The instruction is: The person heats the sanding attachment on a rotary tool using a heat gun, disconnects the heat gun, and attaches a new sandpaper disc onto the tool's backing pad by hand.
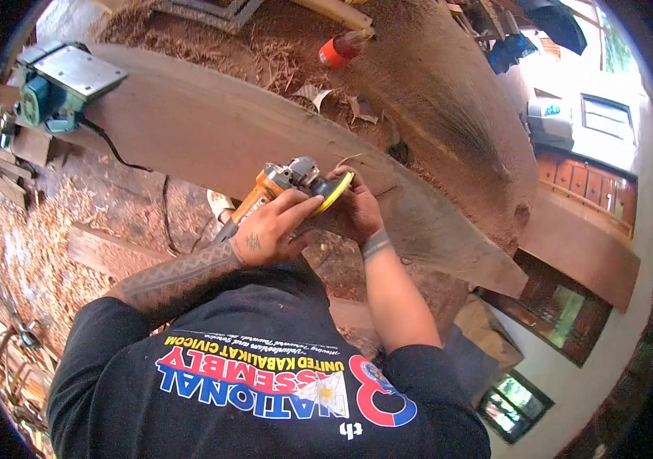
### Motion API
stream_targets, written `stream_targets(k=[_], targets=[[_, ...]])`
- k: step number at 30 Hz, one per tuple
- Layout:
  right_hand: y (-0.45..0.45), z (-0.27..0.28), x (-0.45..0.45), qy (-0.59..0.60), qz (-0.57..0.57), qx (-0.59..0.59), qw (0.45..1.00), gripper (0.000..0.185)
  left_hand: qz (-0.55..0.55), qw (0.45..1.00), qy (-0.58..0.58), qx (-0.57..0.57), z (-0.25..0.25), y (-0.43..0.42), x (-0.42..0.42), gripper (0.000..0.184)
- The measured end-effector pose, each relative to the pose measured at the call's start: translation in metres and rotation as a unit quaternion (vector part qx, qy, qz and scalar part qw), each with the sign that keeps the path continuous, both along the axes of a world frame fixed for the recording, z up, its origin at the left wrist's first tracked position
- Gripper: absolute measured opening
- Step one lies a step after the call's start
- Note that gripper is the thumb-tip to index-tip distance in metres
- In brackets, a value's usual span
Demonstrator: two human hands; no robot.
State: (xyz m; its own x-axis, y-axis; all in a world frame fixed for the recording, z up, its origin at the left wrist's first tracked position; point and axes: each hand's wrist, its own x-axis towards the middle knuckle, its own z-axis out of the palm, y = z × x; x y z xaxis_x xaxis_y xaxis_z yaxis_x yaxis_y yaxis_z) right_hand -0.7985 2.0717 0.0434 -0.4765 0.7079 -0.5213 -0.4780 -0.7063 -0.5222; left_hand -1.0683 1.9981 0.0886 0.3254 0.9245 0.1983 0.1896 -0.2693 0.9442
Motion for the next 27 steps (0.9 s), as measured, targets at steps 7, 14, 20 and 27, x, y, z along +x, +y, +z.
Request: stream_targets(k=[7,14,20,27], targets=[[0.011,0.016,-0.013,0.064,0.059,-0.007,0.996,0.020,0.029,0.999,-0.005,0.045,-0.020,-0.009,0.006,0.052],[0.010,0.006,-0.004,0.051,0.074,0.019,0.996,0.020,0.034,0.997,0.012,0.062,-0.021,-0.019,0.000,0.043],[0.009,-0.003,0.002,0.064,0.080,0.008,0.995,0.021,0.032,0.997,0.019,0.068,-0.025,-0.026,-0.001,0.037],[0.010,-0.011,0.012,0.047,0.067,-0.034,0.996,0.018,0.044,0.996,0.010,0.078,-0.030,-0.027,0.001,0.039]])
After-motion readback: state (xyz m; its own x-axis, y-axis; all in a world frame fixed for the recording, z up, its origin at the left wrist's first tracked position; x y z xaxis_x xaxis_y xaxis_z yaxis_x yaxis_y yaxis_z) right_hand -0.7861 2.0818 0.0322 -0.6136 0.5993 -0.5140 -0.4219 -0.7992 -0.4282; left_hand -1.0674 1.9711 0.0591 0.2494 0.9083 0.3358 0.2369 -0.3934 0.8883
